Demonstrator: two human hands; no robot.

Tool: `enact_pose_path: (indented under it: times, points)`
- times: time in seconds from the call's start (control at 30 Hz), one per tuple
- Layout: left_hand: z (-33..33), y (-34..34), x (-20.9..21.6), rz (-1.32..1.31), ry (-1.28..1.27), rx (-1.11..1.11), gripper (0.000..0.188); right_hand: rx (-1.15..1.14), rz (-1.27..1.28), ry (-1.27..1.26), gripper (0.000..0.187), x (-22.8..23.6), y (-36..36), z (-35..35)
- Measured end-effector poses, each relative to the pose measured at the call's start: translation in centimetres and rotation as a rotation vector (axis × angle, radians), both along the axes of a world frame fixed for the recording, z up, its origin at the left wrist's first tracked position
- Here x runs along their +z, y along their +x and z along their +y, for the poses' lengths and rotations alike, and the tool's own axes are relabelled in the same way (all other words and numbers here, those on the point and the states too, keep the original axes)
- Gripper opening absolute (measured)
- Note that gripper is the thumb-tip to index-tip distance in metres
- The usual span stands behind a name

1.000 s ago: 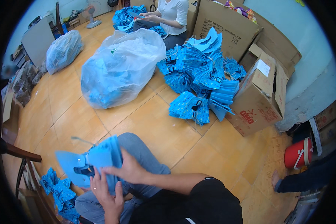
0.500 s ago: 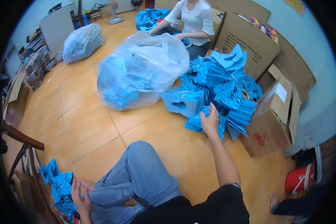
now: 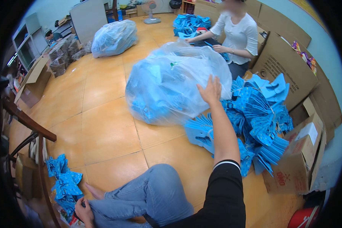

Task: The person sits on the floor and folds blue patterned fabric pieces, likely pet harnesses, one by one. They stack the folded items and occasionally bundle them with a rubber band. A coworker is visible in the background performing similar tasks.

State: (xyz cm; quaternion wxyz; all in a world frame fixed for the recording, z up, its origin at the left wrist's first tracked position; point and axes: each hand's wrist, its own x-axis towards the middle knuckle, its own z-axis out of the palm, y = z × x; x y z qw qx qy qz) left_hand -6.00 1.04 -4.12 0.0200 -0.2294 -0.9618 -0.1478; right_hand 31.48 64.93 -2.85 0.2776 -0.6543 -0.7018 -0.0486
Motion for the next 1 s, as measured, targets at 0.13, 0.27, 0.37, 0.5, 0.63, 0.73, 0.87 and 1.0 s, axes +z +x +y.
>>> enact_pose_path:
  times: [0.13, 0.27, 0.37, 0.5, 0.63, 0.73, 0.87, 1.0]
  points:
    - [1.2, 0.0, 0.6, -0.010, -0.039, 0.040, 0.028, 0.295, 0.445, -0.865, 0.090, 0.8, -3.8, 3.7]
    - [2.3, -0.2, 1.4, -0.090, -0.135, 0.024, 0.037, 0.949, 0.445, -1.127, 0.068, -1.3, -13.9, -2.6]
    - [2.5, -0.2, 1.7, -0.059, -0.165, 0.016, 0.039, 0.978, 0.467, -0.989, 0.067, -3.3, -16.9, -7.0]
    - [2.1, -0.4, 1.2, -0.014, -0.121, -0.009, 0.038, 0.615, 0.699, -0.905, 0.055, -4.2, -15.2, -2.4]
    - [2.1, -0.5, 0.8, -0.008, -0.128, -0.018, 0.037, 0.013, 0.392, -0.284, 0.043, -7.4, -10.8, 2.4]
    - [2.4, -0.5, 1.0, 0.025, -0.136, -0.032, 0.037, -0.085, 0.197, -0.343, 0.048, -10.8, -8.6, 3.0]
    - [2.5, -0.6, 1.0, -0.041, -0.159, 0.012, 0.038, 0.379, 0.376, -0.186, 0.054, -12.4, -10.2, 3.0]
    - [2.1, -0.3, 0.2, -0.004, -0.090, 0.055, 0.026, 0.339, 0.155, -0.355, 0.055, -12.4, -13.9, 1.4]
